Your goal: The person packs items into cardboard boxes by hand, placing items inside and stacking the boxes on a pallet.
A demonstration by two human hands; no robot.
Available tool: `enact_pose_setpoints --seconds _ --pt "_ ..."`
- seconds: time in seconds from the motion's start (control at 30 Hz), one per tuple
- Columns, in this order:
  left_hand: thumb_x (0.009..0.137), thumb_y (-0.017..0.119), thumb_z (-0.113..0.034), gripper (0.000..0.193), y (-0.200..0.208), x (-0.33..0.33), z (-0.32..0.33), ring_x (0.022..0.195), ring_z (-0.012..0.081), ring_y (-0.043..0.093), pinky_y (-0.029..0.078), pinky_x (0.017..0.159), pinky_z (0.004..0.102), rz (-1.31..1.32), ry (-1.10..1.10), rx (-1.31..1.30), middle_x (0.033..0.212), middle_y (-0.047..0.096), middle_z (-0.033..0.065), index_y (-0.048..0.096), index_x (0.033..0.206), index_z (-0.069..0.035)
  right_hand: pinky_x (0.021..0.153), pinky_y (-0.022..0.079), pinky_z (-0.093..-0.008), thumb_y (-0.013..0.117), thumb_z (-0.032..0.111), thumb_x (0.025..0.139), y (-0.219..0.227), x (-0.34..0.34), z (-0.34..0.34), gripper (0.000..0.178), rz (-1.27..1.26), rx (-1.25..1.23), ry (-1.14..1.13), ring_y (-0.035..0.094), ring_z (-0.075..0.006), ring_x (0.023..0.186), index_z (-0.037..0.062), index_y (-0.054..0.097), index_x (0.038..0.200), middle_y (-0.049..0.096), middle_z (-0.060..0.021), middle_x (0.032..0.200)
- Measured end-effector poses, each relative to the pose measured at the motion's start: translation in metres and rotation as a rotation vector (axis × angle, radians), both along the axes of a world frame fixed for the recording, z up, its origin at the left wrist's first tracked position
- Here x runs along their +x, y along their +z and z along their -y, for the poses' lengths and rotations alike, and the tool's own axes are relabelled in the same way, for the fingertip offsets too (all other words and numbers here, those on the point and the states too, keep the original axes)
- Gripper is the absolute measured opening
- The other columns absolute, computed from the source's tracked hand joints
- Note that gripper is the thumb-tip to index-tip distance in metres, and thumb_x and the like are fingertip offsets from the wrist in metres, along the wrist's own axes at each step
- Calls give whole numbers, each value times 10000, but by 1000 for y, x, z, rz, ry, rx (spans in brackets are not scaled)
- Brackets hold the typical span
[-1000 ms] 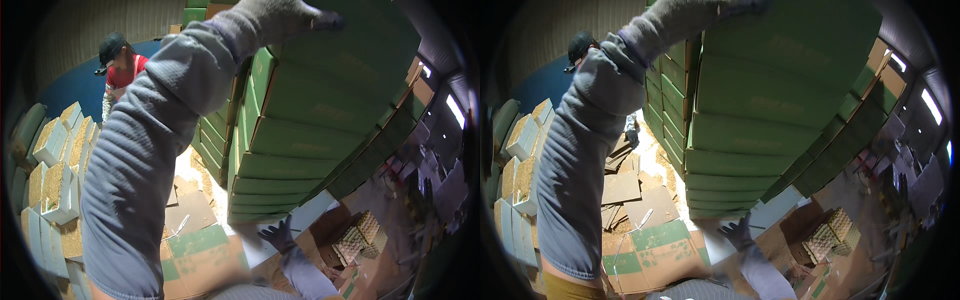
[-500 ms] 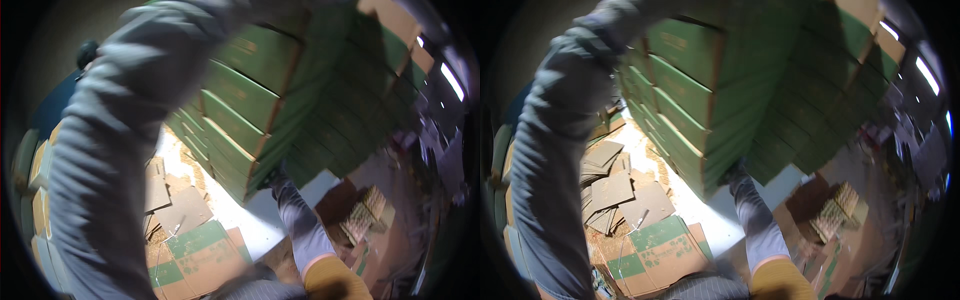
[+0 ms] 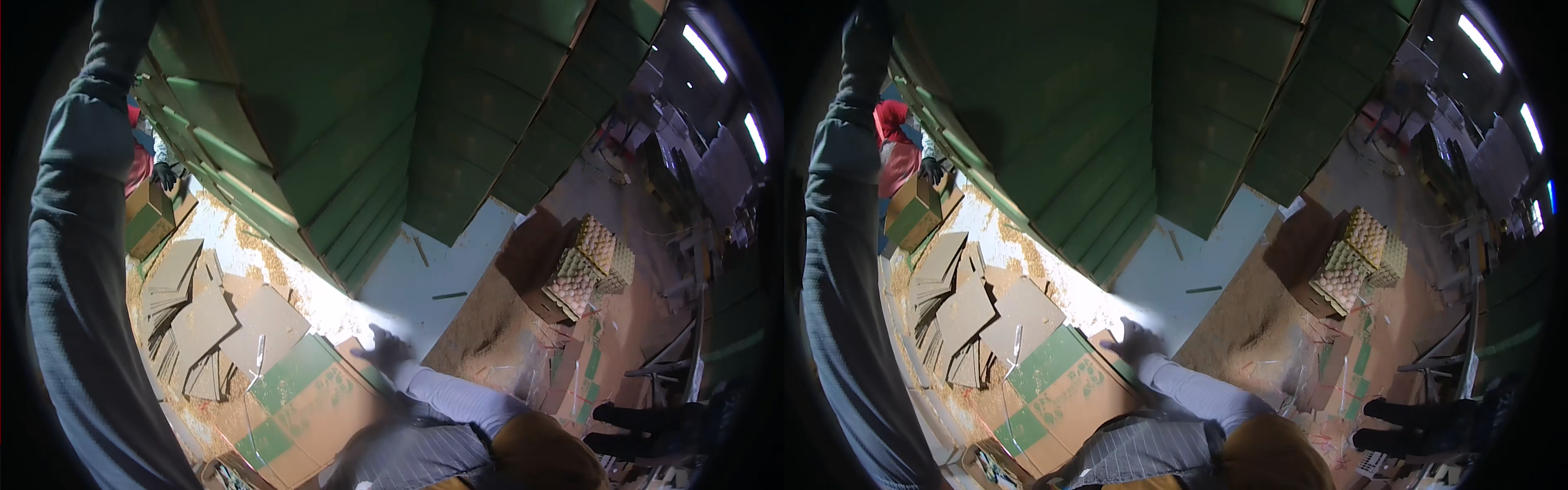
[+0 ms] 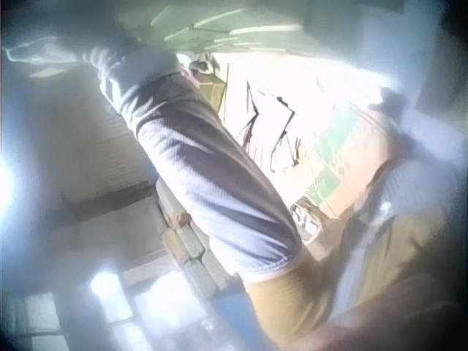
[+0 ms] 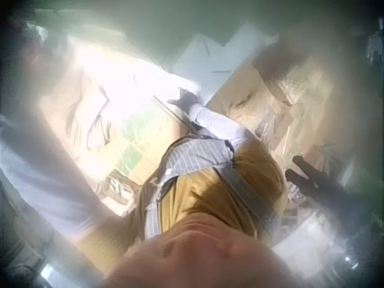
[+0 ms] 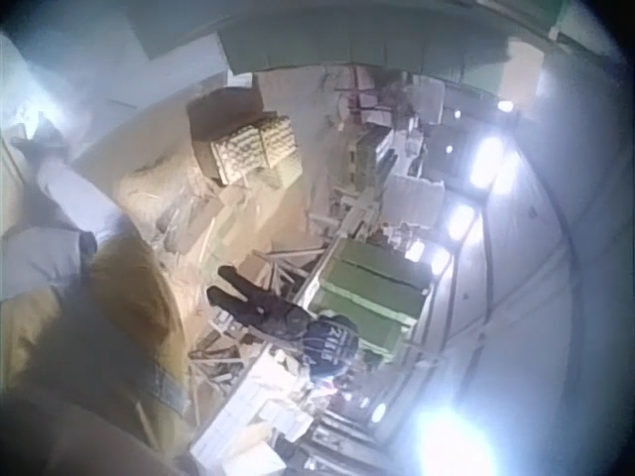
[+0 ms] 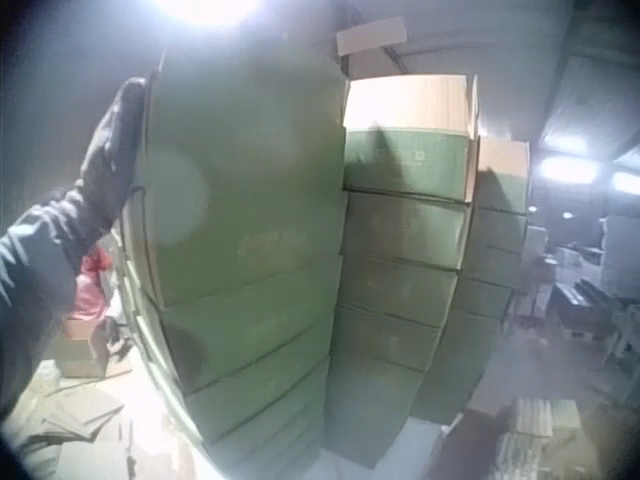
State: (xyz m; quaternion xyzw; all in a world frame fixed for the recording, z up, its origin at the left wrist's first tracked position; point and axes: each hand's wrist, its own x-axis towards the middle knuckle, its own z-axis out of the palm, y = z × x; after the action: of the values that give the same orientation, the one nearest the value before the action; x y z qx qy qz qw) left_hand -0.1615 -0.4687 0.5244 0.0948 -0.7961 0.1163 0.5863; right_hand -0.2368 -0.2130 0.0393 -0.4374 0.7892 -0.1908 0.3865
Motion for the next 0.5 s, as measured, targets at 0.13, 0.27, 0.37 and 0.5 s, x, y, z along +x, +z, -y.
enact_pose_setpoints --seconds 0.13,0.27,0.37,0.5 --pt "836 664 -175 584 -42 46 -24 1226 315 465 330 1060 388 -63 130 -59 1303 488 208 414 1340 -18 1102 307 -433 682 651 691 -29 42 -32 1055 31 39 191 356 -390 1326 16 285 1435 384 -279 1398" --pt "788 717 -147 718 -217 108 -87 1270 342 454 319 1084 415 84 107 236 1350 469 236 368 1398 -3 1015 407 -411 853 397 625 -51 29 -34 906 -63 1 -100 496 -379 1174 -6 429 1317 500 -248 1275" --pt "877 630 -310 717 -351 224 -184 1394 382 263 220 1134 496 708 313 743 1490 312 196 306 1440 -5 784 516 -324 792 131 702 -63 19 -36 602 395 -198 -81 614 -229 855 -39 528 1215 610 -133 921" --pt "866 588 -466 795 -482 319 -317 1396 422 207 146 1141 537 866 603 1142 1488 260 255 300 1431 13 673 499 -279 643 32 802 -56 -4 -35 319 515 -201 -162 616 -162 754 -37 602 1111 663 -118 884"
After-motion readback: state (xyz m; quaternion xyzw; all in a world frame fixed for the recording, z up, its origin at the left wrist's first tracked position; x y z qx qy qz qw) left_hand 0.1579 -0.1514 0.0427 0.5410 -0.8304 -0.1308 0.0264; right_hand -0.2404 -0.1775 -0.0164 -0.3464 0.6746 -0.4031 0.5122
